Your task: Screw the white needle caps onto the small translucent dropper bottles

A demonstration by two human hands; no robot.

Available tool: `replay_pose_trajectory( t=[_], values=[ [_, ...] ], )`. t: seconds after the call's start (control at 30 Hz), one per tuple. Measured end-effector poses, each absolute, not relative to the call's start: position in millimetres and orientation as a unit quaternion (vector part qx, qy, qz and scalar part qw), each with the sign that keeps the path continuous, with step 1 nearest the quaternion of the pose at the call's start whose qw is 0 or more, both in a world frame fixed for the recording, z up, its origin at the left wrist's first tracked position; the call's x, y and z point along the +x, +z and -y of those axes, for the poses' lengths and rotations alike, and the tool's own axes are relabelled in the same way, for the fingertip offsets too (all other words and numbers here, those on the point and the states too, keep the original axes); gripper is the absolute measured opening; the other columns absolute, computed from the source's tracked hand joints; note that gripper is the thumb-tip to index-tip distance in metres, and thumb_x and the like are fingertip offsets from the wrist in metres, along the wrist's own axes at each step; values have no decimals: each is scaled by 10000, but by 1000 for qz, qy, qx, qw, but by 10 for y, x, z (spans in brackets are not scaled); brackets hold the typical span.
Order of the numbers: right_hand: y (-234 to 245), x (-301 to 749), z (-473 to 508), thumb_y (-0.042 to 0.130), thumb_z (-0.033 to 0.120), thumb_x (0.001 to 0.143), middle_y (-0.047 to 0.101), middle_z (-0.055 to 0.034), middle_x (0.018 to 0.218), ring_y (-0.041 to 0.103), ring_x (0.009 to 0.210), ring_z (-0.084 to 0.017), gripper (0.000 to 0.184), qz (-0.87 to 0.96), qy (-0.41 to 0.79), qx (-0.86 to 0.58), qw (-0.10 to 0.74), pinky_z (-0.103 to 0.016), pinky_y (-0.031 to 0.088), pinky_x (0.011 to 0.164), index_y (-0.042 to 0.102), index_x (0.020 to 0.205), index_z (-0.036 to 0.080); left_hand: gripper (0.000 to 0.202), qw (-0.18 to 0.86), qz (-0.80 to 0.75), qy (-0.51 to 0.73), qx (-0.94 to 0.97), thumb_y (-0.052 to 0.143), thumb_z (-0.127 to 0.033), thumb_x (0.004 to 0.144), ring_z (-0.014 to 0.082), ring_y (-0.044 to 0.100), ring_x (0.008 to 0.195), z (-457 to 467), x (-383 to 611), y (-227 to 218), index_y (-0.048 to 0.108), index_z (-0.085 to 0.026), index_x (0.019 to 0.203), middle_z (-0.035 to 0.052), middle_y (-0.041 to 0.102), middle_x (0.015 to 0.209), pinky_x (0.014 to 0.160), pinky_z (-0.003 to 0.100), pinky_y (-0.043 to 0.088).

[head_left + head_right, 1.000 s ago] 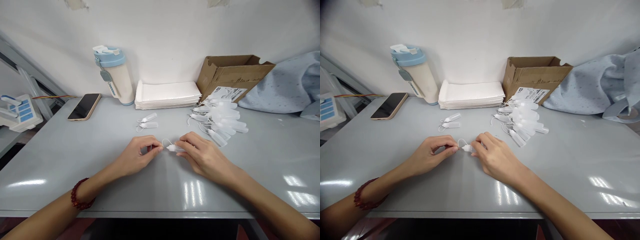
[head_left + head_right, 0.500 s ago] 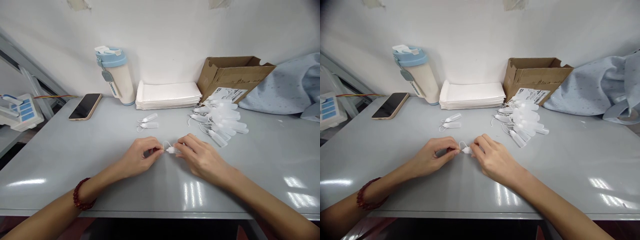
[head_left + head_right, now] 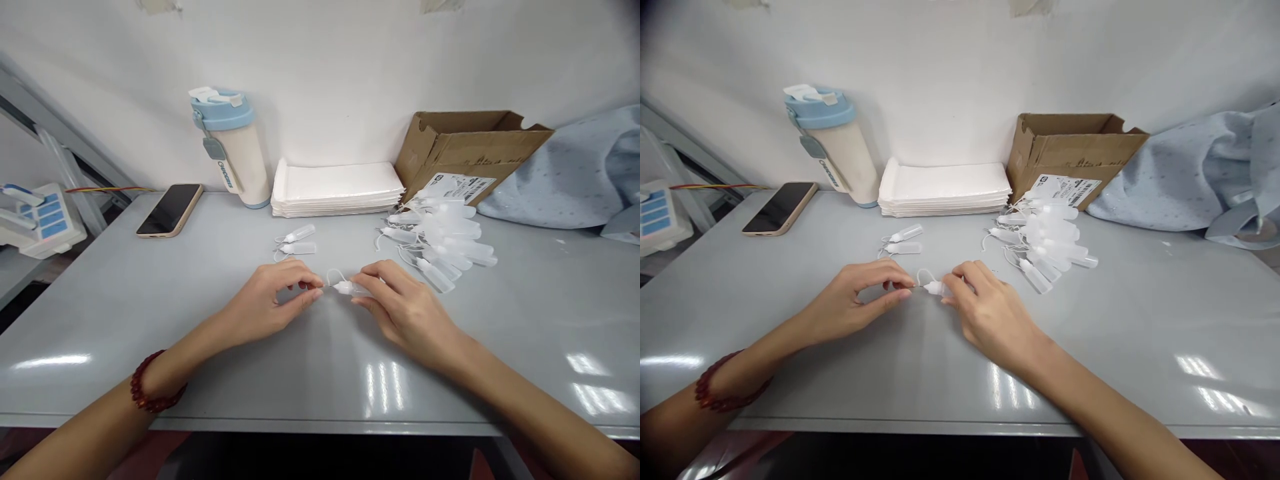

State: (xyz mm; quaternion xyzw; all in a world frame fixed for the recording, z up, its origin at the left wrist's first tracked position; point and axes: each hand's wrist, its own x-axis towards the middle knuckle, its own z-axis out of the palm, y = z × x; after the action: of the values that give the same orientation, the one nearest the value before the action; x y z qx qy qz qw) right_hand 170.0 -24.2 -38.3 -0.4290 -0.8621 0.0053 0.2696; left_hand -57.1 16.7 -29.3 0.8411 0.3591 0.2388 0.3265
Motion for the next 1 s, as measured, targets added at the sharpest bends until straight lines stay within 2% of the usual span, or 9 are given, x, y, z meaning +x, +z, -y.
replay_pose_trajectory(
  t=[0.3,0.5,0.67,1.0],
  values=[
    [-442,1683,258,490,111,884,642,-113,850,608,716,-189,171,869,28,-412,272,-310,522,605,605,1001,62,150,321,-345,252,845,507,-162,897,111,522,710,-120,-525,-318,655,-148,875,13,612,777,630,229,419],
    [-453,1657,268,476,72,875,624,-100,762,565,659,-176,167,875,26,-382,297,-291,490,553,599,984,42,137,308,-316,273,855,504,-110,886,105,514,693,-90,-523,-335,634,-139,851,8,592,737,654,230,418],
    [-484,1651,265,451,42,868,643,-119,800,582,696,-181,182,885,10,-372,280,-295,504,599,598,976,55,142,278,-299,278,870,487,-98,881,126,512,708,-95,-513,-365,601,-149,812,22,603,744,657,250,424],
    [-540,1625,282,409,44,887,656,-123,814,574,691,-183,203,893,-16,-366,260,-304,513,584,593,968,69,152,251,-283,263,888,448,-97,871,146,492,702,-67,-496,-399,577,-153,812,39,591,730,639,271,422]
  ],
)
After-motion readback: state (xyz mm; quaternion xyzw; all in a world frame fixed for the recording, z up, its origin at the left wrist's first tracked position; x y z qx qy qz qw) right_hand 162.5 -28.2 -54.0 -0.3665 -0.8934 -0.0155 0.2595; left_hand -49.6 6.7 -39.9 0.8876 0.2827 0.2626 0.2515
